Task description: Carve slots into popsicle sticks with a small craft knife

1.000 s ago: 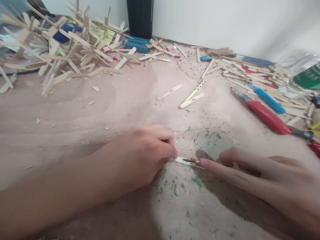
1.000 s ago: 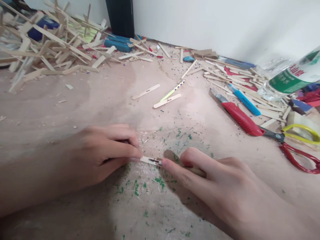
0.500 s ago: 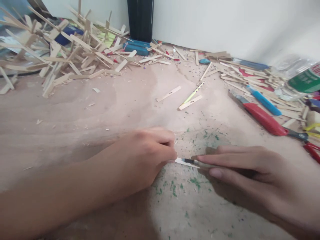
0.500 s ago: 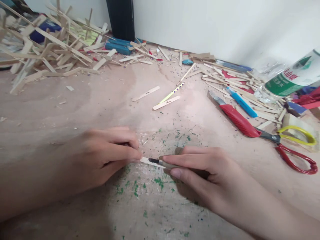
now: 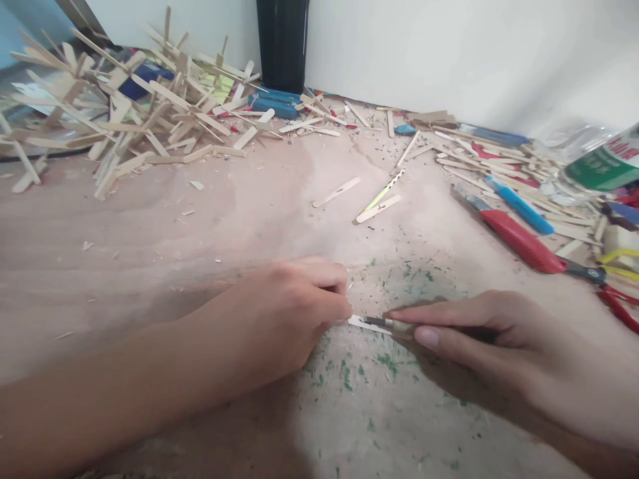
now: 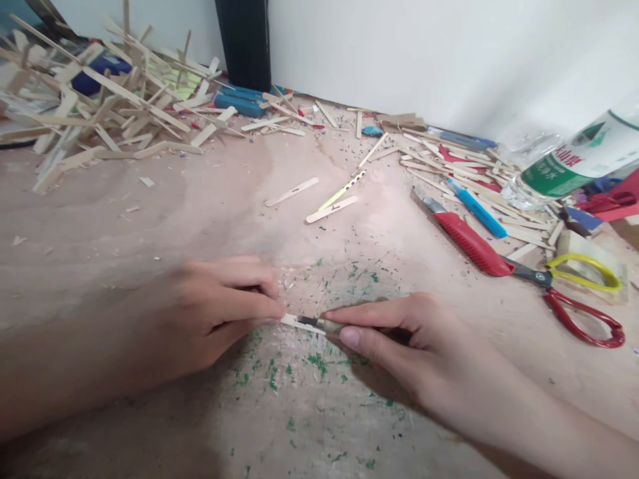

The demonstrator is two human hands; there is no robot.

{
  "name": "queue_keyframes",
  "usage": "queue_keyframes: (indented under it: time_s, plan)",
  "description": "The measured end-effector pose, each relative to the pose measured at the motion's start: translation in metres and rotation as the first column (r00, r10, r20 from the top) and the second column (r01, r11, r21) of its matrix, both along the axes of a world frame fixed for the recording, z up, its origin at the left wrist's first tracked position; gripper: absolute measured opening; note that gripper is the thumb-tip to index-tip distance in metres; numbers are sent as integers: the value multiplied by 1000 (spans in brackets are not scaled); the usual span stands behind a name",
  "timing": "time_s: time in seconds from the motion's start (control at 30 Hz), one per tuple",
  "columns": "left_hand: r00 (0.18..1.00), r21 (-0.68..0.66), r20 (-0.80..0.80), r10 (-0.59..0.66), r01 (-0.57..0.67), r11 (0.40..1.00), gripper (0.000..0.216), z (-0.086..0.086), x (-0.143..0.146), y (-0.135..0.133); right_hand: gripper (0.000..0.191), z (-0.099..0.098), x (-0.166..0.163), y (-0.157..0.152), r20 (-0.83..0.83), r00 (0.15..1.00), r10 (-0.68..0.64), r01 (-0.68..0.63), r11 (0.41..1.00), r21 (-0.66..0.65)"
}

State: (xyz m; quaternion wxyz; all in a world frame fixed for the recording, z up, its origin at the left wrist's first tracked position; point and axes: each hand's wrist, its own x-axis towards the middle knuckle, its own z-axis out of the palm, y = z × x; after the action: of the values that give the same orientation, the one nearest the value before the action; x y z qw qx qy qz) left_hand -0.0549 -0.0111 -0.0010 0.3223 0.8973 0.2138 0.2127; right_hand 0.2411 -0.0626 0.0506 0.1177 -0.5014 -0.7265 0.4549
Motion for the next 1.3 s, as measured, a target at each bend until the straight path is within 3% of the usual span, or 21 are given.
queue_keyframes:
  time_s: [0.17,0.3,0.4,1.0,1.3]
  plan:
    - [999,13,-46,13,-13,1000,45,3,0,0,36,5,-2,-3,77,995,57,-69,984,162]
    - [996,3,-89,13,-13,1000,42,6,0,0,29,3,-7,-11,159,986,52,-112,910,400]
    - [995,5,-101,24,-23,1000,38,5,1,0,31,0,-6,-13,181,979,94,-171,862,477]
    - [997,34,-66,33,-31,999,36,3,1,-2,28,-2,-7,-10,189,976,106,-186,857,480]
    - [995,41,-96,8,-5,999,34,6,2,1,27,-1,0,-12,118,988,101,-143,889,436]
